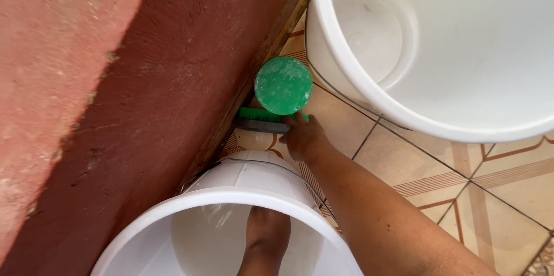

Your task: Washing a rug with a brush and water, then rolling it up.

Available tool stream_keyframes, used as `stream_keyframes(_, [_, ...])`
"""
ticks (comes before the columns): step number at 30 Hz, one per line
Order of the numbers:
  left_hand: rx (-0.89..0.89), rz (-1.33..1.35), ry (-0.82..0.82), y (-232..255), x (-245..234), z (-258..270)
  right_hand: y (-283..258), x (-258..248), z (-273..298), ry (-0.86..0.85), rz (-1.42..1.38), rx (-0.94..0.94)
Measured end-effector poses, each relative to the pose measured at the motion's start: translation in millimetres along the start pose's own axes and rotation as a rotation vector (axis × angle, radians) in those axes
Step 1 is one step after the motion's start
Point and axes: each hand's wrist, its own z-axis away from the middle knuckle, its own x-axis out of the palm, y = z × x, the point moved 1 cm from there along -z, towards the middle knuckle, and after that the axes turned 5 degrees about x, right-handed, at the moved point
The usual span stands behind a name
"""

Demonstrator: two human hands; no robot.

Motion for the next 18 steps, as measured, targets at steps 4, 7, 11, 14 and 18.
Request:
stream_keyframes(4, [0.082, -0.092, 0.038, 0, 7, -2, 11, 42, -10, 0.253, -0.077, -0.037])
stream_keyframes(7, [0.165, -0.299, -0.011, 1, 5, -13, 21, 43, -4, 0.247, -0.102, 0.011])
stream_keyframes(11, [0.108, -0.17, 0.028, 2, 20, -14, 39, 65, 11, 0.336, -0.568, 0.064])
stream_keyframes(14, [0.101, -0.178, 0.049, 5, 19, 0, 46, 63, 30, 0.273, -0.951, 0.225])
stream_keyframes(18, [0.145, -0.362, 0.033, 19, -7, 20, 61, 46, 62, -0.003, -1.254, 0.439])
